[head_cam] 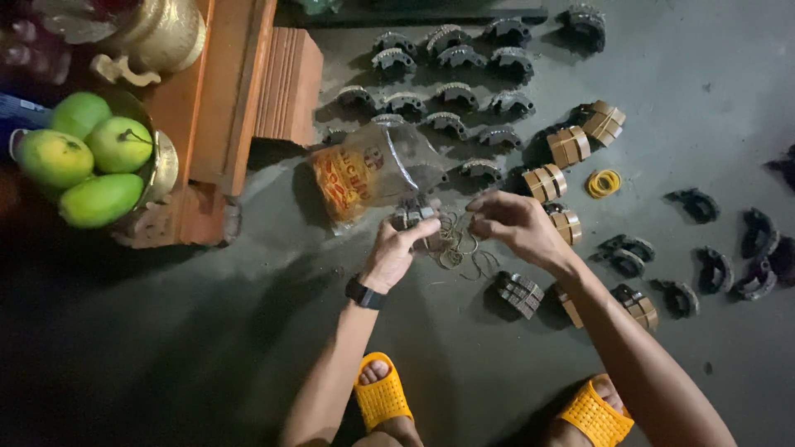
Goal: Bundling sets of motorcycle brake shoes using rubber bands.
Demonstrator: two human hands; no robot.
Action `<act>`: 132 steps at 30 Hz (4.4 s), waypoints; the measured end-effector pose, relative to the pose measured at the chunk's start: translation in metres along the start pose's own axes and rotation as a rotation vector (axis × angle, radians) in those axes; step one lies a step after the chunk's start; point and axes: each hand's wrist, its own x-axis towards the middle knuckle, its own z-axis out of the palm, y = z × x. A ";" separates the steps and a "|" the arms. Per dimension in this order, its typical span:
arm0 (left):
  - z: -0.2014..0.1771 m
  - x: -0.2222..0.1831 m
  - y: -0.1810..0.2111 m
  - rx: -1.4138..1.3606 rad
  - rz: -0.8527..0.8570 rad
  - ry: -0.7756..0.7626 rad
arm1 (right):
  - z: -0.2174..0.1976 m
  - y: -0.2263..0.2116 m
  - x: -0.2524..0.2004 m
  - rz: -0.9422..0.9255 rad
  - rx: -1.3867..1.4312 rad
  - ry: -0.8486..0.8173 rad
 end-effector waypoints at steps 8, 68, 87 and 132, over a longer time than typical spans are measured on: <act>0.005 0.002 -0.010 -0.114 -0.146 -0.294 | 0.002 -0.034 -0.013 0.035 -0.195 0.004; -0.021 -0.008 0.002 -0.202 -0.028 0.030 | 0.054 0.050 0.003 -0.277 -1.000 0.055; 0.027 -0.015 0.003 -0.104 0.145 -0.387 | 0.019 -0.097 -0.038 0.231 -0.252 -0.007; 0.022 -0.011 -0.029 0.185 0.074 -0.366 | -0.012 -0.059 -0.060 0.051 0.619 -0.532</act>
